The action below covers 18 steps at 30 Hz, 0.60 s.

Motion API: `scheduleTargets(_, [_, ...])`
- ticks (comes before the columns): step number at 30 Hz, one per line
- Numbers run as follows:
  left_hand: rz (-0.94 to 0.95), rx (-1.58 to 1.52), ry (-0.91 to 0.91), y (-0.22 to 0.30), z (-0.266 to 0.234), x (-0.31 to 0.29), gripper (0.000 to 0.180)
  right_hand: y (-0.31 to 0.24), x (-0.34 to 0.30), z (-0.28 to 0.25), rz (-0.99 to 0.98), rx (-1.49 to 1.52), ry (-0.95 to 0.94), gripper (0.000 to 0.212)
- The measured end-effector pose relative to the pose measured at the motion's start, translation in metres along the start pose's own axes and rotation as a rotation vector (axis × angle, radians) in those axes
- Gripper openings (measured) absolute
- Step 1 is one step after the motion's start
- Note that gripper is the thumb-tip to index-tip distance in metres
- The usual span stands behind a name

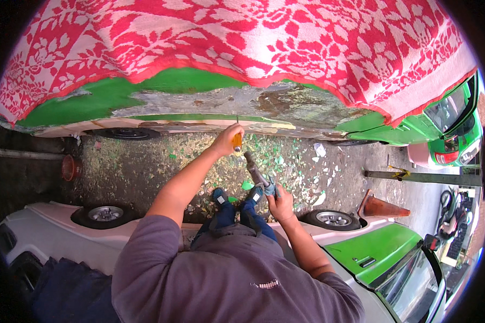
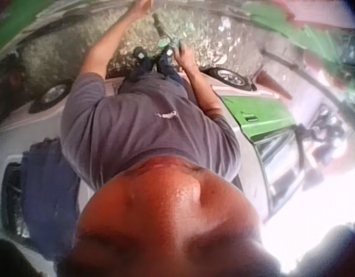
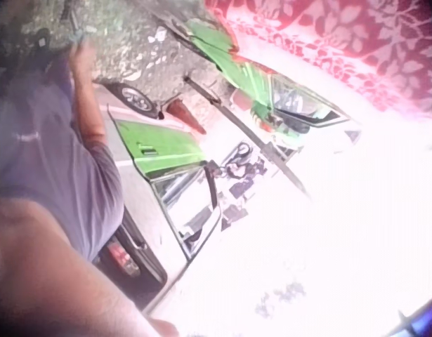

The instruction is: The person uses a hammer and chisel to chip away old paint and rust from a vehicle panel, then applies a substance from a spray can to the treated area. The work is done in a covered outdoor space with other vehicles nearby.

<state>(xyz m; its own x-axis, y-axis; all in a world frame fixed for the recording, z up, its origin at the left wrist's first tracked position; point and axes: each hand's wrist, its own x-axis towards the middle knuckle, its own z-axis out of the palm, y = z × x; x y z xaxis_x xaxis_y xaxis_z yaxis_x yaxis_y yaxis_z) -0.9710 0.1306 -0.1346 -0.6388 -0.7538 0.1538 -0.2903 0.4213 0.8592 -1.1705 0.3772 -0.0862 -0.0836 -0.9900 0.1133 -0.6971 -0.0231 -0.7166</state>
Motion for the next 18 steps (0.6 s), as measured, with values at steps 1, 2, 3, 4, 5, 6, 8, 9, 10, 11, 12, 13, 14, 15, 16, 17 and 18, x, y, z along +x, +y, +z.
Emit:
scheduleTargets(1, [0.095,-0.034,-0.019,0.008,0.002,-0.003,0.020,-0.007,0.003,-0.004,-0.006,0.007,0.017,0.025])
scheduleTargets(2, [0.133,-0.023,0.013,0.015,0.006,-0.002,0.023,-0.005,0.003,-0.004,0.061,0.014,-0.004,0.025])
scheduleTargets(3, [0.171,-0.011,0.048,0.021,0.010,-0.001,0.025,-0.002,0.003,-0.004,0.127,0.021,-0.026,0.026])
scheduleTargets(4, [0.209,0.001,0.082,0.024,0.013,0.000,0.028,0.000,0.003,-0.004,0.192,0.028,-0.048,0.026])
scheduleTargets(5, [0.151,0.060,0.082,0.021,0.015,-0.002,0.022,0.001,0.002,-0.006,0.202,0.044,-0.041,0.026])
scheduleTargets(6, [0.148,0.160,0.079,0.022,0.014,-0.002,0.020,0.002,0.000,-0.008,0.212,0.061,-0.038,0.026])
scheduleTargets(8, [0.144,0.359,0.071,0.022,0.008,0.001,0.020,0.002,-0.001,-0.013,0.221,0.084,-0.029,0.025])
scheduleTargets(9, [0.089,0.398,0.042,0.029,0.000,0.003,0.024,0.000,0.000,-0.016,0.218,0.089,-0.022,0.025])
scheduleTargets(10, [0.083,0.351,0.049,0.024,0.000,0.003,0.024,-0.001,0.000,-0.019,0.215,0.095,-0.014,0.025])
scheduleTargets(11, [0.078,0.304,0.056,0.016,0.002,0.003,0.024,-0.001,0.000,-0.020,0.233,0.098,-0.008,0.025])
scheduleTargets(12, [0.074,0.259,0.065,0.014,0.001,0.004,0.025,0.001,0.000,-0.021,0.248,0.084,-0.023,0.025])
scheduleTargets(13, [0.110,0.267,0.044,0.013,0.000,0.005,0.023,0.003,0.000,-0.021,0.262,0.069,-0.038,0.025])
scheduleTargets(14, [0.109,0.283,0.010,0.012,0.001,0.005,0.022,0.004,-0.001,-0.022,0.276,0.055,-0.053,0.025])
scheduleTargets(15, [0.111,0.300,-0.025,0.014,0.001,0.006,0.022,0.005,-0.001,-0.022,0.280,0.053,-0.044,0.025])
scheduleTargets(16, [0.112,0.316,-0.059,0.016,0.001,0.008,0.021,0.004,-0.001,-0.023,0.276,0.064,-0.042,0.025])
scheduleTargets(17, [0.119,0.326,-0.084,0.017,0.001,0.009,0.021,0.003,-0.002,-0.025,0.271,0.075,-0.040,0.025])
scheduleTargets(18, [0.125,0.336,-0.109,0.021,0.000,0.010,0.021,0.002,-0.002,-0.026,0.269,0.086,-0.038,0.026])
